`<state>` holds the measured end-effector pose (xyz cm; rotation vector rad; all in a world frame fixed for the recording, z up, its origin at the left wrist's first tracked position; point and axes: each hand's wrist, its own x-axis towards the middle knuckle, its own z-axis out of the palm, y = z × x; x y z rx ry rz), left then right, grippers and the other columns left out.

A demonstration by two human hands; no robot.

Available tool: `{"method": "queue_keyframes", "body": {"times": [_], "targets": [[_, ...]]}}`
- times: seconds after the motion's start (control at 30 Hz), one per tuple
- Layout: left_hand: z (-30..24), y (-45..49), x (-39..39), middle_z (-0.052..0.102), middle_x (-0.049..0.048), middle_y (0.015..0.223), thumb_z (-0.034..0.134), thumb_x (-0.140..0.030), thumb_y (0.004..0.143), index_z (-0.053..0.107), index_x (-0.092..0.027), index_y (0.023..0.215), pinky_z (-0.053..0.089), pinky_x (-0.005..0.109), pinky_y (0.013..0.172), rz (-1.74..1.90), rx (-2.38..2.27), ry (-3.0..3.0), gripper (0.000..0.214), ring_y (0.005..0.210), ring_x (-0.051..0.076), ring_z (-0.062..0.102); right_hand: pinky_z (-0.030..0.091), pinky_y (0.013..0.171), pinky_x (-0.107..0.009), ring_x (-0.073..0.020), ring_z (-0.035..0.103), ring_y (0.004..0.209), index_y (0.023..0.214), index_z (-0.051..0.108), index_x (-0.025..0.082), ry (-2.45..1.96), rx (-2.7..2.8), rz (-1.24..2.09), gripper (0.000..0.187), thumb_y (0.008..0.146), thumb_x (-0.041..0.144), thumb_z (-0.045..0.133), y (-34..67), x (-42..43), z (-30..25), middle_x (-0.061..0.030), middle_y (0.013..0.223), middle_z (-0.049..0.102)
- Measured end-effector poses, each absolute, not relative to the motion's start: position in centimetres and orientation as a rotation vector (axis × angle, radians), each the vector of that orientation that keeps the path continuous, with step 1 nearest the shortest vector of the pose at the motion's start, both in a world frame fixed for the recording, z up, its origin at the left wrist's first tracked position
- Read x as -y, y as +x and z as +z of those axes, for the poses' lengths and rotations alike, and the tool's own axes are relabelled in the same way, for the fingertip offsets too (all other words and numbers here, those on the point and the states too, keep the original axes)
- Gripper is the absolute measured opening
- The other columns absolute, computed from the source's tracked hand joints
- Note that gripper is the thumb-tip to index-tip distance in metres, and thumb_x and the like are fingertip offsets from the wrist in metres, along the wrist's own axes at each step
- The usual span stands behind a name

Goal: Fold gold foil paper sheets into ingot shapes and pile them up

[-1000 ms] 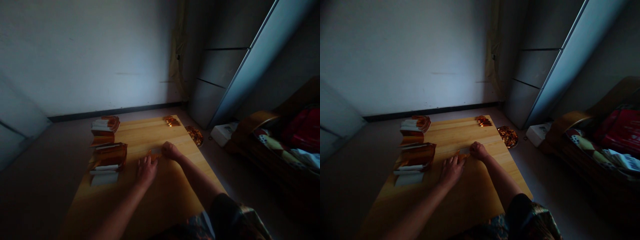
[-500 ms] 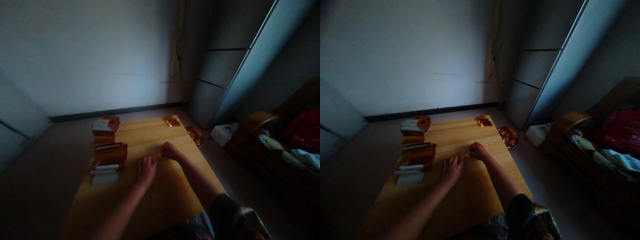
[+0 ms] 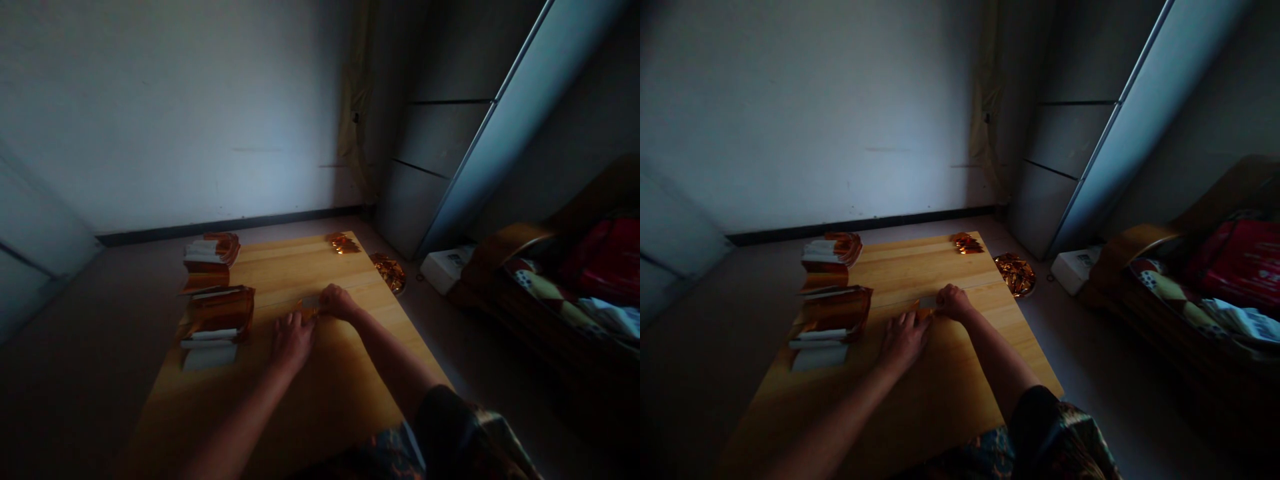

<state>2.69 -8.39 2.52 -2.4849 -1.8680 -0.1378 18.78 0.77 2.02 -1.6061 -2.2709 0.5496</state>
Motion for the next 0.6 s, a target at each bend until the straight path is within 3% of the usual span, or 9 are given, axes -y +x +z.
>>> {"method": "queue_keyframes", "body": {"times": [0.13, 0.27, 0.47, 0.6], "targets": [[2.4, 2.7, 8.3, 0.055, 0.0119, 0.107, 0.041, -0.028, 0.088, 0.052, -0.034, 0.125, 0.037, 0.051, 0.089, -0.124, 1.883, -2.491, 0.039, 0.104, 0.028, 0.048, 0.041, 0.064, -0.019, -0.011, 0.057, 0.074, 0.08, 0.068, 0.019, -1.636, 2.219, 0.642, 0.013, 0.067, 0.016, 0.071, 19.1, -1.3, 1.8, -0.0006, 0.088, 0.064], [2.6, 2.9, 8.3, 0.055, 0.0122, 0.108, 0.042, -0.027, 0.087, 0.053, -0.032, 0.125, 0.035, 0.053, 0.092, -0.092, 1.898, -2.484, 0.039, 0.105, 0.028, 0.048, 0.041, 0.065, -0.018, -0.0117, 0.059, 0.078, 0.082, 0.069, 0.019, -1.664, 2.211, 0.631, 0.013, 0.07, 0.015, 0.068, 19.0, -1.6, 1.9, -0.0011, 0.089, 0.066], [3.2, 3.0, 8.4, 0.056, 0.0123, 0.107, 0.04, -0.026, 0.088, 0.049, -0.033, 0.128, 0.035, 0.053, 0.091, -0.074, 1.902, -2.506, 0.042, 0.104, 0.028, 0.049, 0.04, 0.061, -0.021, -0.0144, 0.06, 0.075, 0.08, 0.069, 0.021, -1.785, 2.294, 0.563, 0.03, 0.063, 0.044, 0.076, 17.9, -1.3, 2.6, -0.0019, 0.088, 0.065], [3.2, 3.0, 8.5, 0.056, 0.0121, 0.107, 0.037, -0.027, 0.089, 0.051, -0.032, 0.126, 0.036, 0.051, 0.09, -0.08, 1.901, -2.506, 0.04, 0.103, 0.028, 0.049, 0.043, 0.067, -0.026, -0.0185, 0.06, 0.083, 0.083, 0.068, 0.023, -1.842, 2.359, 0.379, 0.036, 0.061, 0.049, 0.076, 17.2, -1.5, 2.3, -0.0043, 0.094, 0.064]]}}
